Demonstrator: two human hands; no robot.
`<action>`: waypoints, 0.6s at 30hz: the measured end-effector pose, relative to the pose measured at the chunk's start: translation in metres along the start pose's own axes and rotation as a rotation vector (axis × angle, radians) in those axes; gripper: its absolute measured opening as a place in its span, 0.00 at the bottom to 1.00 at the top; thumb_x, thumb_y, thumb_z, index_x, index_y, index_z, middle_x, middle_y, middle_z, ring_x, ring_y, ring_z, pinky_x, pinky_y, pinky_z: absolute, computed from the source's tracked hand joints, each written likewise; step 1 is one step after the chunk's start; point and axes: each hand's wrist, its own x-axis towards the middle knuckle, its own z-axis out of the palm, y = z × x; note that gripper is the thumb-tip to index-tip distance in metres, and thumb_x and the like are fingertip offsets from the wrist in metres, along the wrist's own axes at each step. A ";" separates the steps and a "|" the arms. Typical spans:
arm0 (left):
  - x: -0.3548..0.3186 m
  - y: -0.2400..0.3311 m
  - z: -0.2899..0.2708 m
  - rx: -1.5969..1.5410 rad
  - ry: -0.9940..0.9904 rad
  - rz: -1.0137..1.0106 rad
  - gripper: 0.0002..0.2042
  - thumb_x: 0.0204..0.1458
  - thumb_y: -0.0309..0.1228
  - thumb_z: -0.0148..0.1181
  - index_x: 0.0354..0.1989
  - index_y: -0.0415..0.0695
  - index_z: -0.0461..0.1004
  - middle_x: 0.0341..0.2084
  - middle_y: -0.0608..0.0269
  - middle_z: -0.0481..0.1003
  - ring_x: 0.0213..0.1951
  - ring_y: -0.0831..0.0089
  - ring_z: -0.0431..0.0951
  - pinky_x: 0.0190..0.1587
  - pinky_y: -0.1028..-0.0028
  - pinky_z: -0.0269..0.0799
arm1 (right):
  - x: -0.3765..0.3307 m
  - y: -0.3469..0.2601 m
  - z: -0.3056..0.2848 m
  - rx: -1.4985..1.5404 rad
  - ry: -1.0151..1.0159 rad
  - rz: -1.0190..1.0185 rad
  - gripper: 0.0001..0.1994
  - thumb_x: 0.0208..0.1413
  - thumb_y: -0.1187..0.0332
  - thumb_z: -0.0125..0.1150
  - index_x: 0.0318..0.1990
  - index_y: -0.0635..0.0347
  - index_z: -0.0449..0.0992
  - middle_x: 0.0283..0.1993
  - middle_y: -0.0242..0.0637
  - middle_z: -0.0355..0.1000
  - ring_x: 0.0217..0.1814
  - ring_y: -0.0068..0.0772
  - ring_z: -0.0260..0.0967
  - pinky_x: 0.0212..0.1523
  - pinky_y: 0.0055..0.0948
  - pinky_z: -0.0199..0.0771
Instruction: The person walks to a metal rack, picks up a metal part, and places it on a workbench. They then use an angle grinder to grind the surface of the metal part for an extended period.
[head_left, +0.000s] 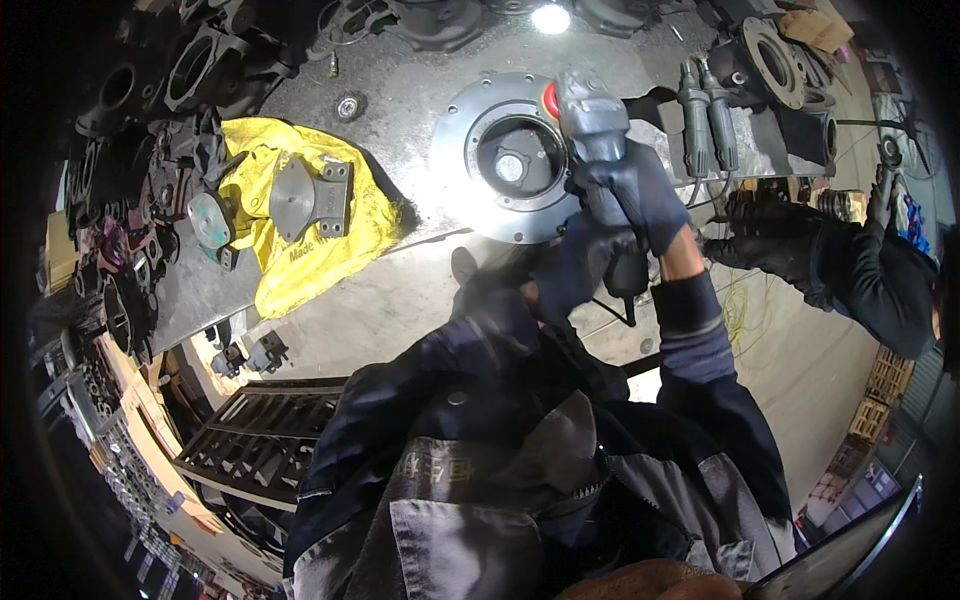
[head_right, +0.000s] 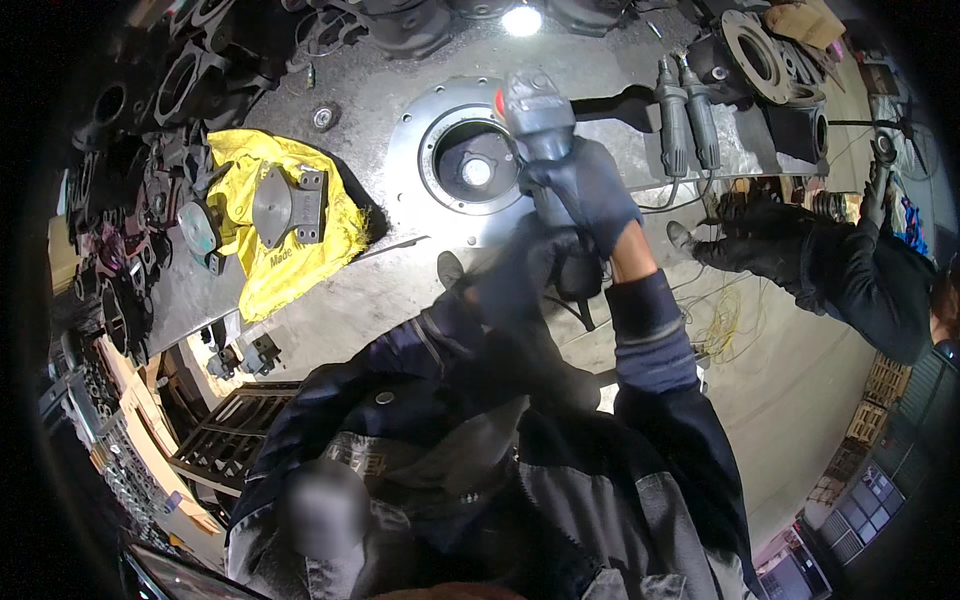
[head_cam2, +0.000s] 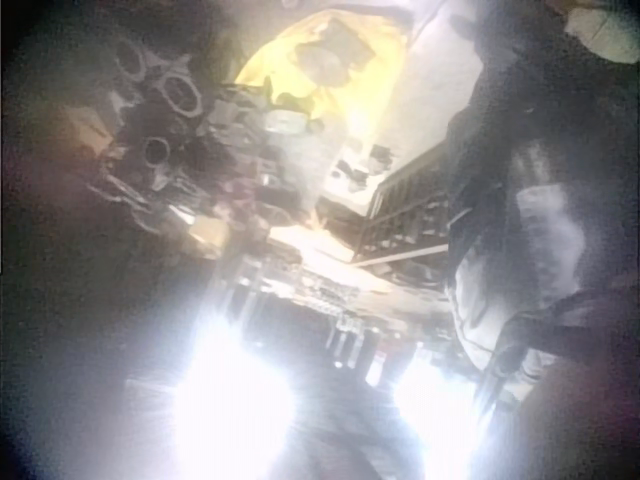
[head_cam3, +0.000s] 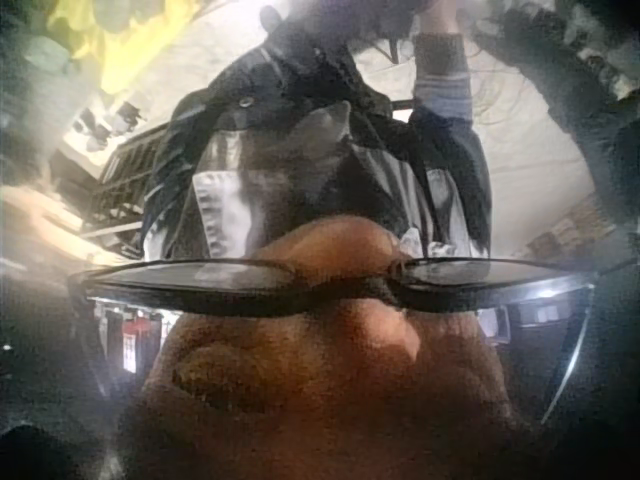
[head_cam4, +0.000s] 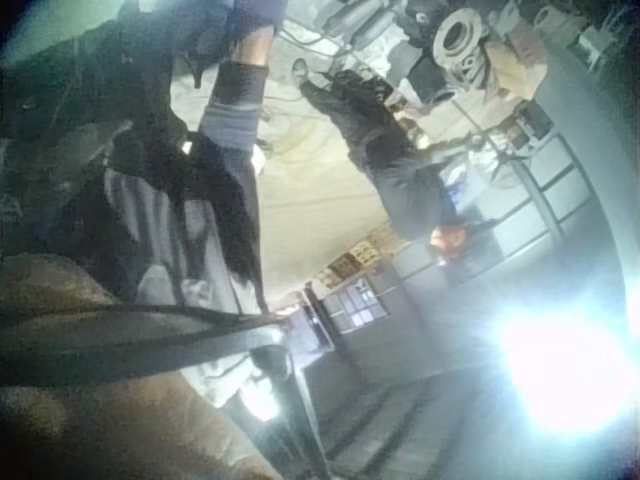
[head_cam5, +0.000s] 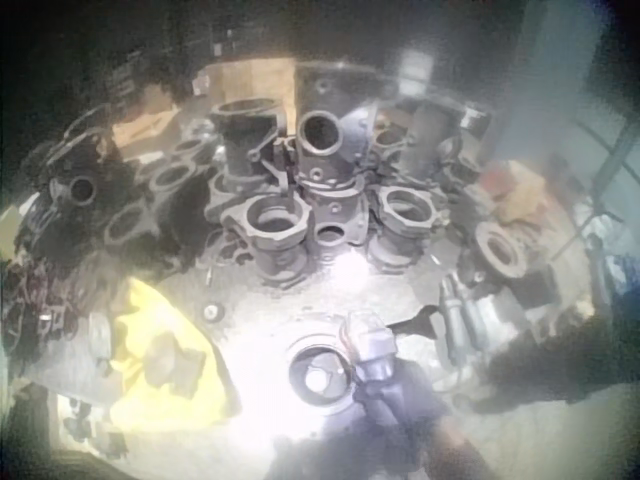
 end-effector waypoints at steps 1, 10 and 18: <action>0.006 0.013 -0.001 0.154 0.022 0.037 0.07 0.61 0.24 0.60 0.45 0.38 0.76 0.39 0.63 0.79 0.39 0.75 0.79 0.40 0.72 0.77 | 0.006 -0.002 0.004 -0.054 0.025 -0.098 0.13 0.49 0.66 0.72 0.39 0.66 0.83 0.34 0.35 0.81 0.33 0.25 0.77 0.36 0.28 0.76; -0.021 0.059 0.038 0.495 0.239 -0.166 0.23 0.37 0.28 0.73 0.45 0.39 0.76 0.36 0.63 0.80 0.37 0.72 0.79 0.40 0.67 0.77 | -0.024 0.006 0.019 0.283 0.165 0.064 0.10 0.51 0.71 0.66 0.40 0.65 0.81 0.34 0.34 0.81 0.34 0.26 0.77 0.37 0.29 0.77; -0.063 0.072 0.046 0.824 0.046 0.072 0.24 0.41 0.30 0.72 0.50 0.40 0.74 0.40 0.57 0.78 0.42 0.65 0.78 0.45 0.64 0.76 | -0.086 0.027 0.042 -0.058 0.274 -0.220 0.06 0.52 0.71 0.65 0.37 0.60 0.81 0.33 0.36 0.78 0.36 0.27 0.75 0.37 0.28 0.75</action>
